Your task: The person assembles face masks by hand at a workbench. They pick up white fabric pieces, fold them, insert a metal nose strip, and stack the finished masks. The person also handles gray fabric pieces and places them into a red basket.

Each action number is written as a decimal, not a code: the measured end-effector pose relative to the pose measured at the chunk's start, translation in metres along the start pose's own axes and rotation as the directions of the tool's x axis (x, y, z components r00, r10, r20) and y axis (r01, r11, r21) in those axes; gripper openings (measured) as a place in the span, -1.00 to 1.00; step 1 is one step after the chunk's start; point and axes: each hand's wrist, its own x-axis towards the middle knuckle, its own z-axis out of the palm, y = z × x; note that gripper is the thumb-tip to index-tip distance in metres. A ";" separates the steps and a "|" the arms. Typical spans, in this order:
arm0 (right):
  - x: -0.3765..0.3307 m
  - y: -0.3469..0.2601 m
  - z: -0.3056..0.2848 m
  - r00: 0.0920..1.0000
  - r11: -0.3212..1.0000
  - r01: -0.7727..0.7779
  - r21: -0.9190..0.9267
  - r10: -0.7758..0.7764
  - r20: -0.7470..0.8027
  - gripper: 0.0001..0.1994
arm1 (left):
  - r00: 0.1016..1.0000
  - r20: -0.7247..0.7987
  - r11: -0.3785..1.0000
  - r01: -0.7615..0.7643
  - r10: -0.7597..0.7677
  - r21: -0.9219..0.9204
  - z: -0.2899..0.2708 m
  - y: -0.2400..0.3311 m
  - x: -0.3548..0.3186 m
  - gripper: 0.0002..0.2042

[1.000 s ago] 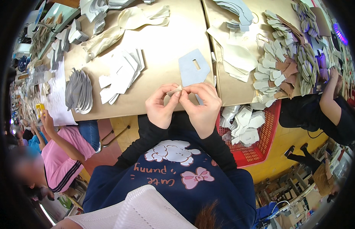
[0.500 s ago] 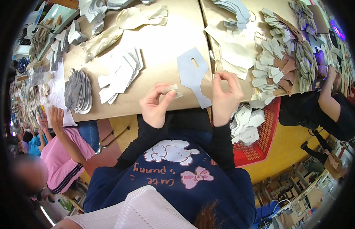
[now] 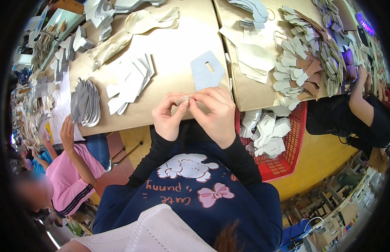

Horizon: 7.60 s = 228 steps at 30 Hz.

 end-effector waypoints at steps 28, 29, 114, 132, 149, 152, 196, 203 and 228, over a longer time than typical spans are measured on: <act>-0.003 -0.007 -0.015 0.992 0.983 -0.116 0.139 0.107 0.072 -0.87 | 0.988 0.051 0.958 0.151 -0.143 -0.244 -0.005 0.013 -0.004 -0.92; -0.001 -0.008 -0.013 0.995 0.992 -0.090 0.091 0.086 0.040 -0.89 | 0.991 0.055 0.972 0.130 -0.122 -0.194 -0.005 0.014 -0.004 -0.92; -0.012 0.014 -0.009 0.871 0.746 -0.479 0.463 0.337 0.358 -0.87 | 0.828 0.361 0.769 0.545 -0.430 -0.333 -0.023 -0.003 0.007 -0.80; -0.024 0.015 -0.001 0.811 0.475 -0.584 0.658 0.344 0.473 -0.77 | 0.708 0.103 0.522 -0.604 0.699 0.602 -0.017 -0.019 0.004 -0.70; -0.015 0.016 -0.008 0.849 0.549 -0.514 0.659 0.436 0.299 -0.84 | 0.910 0.266 0.795 0.408 -0.317 -0.448 -0.032 -0.021 0.001 -0.78; -0.015 0.018 -0.005 0.880 0.603 -0.441 0.665 0.436 0.188 -0.82 | 0.885 0.274 0.759 0.464 -0.377 -0.457 -0.033 -0.024 0.002 -0.69; -0.020 0.025 0.035 0.829 0.536 -0.530 0.657 0.493 0.266 -0.70 | 0.949 -0.019 0.864 0.277 -0.314 -0.420 -0.036 -0.039 0.004 -0.54; -0.009 0.031 0.031 0.774 0.526 -0.628 0.574 0.499 0.390 -0.69 | 0.933 0.098 0.851 0.357 -0.347 -0.385 -0.042 -0.046 0.010 -0.57; -0.020 0.062 0.009 0.984 0.903 -0.179 -0.391 0.172 -0.053 -0.52 | 0.943 0.218 0.578 -0.326 0.250 0.748 -0.064 -0.059 -0.006 -0.74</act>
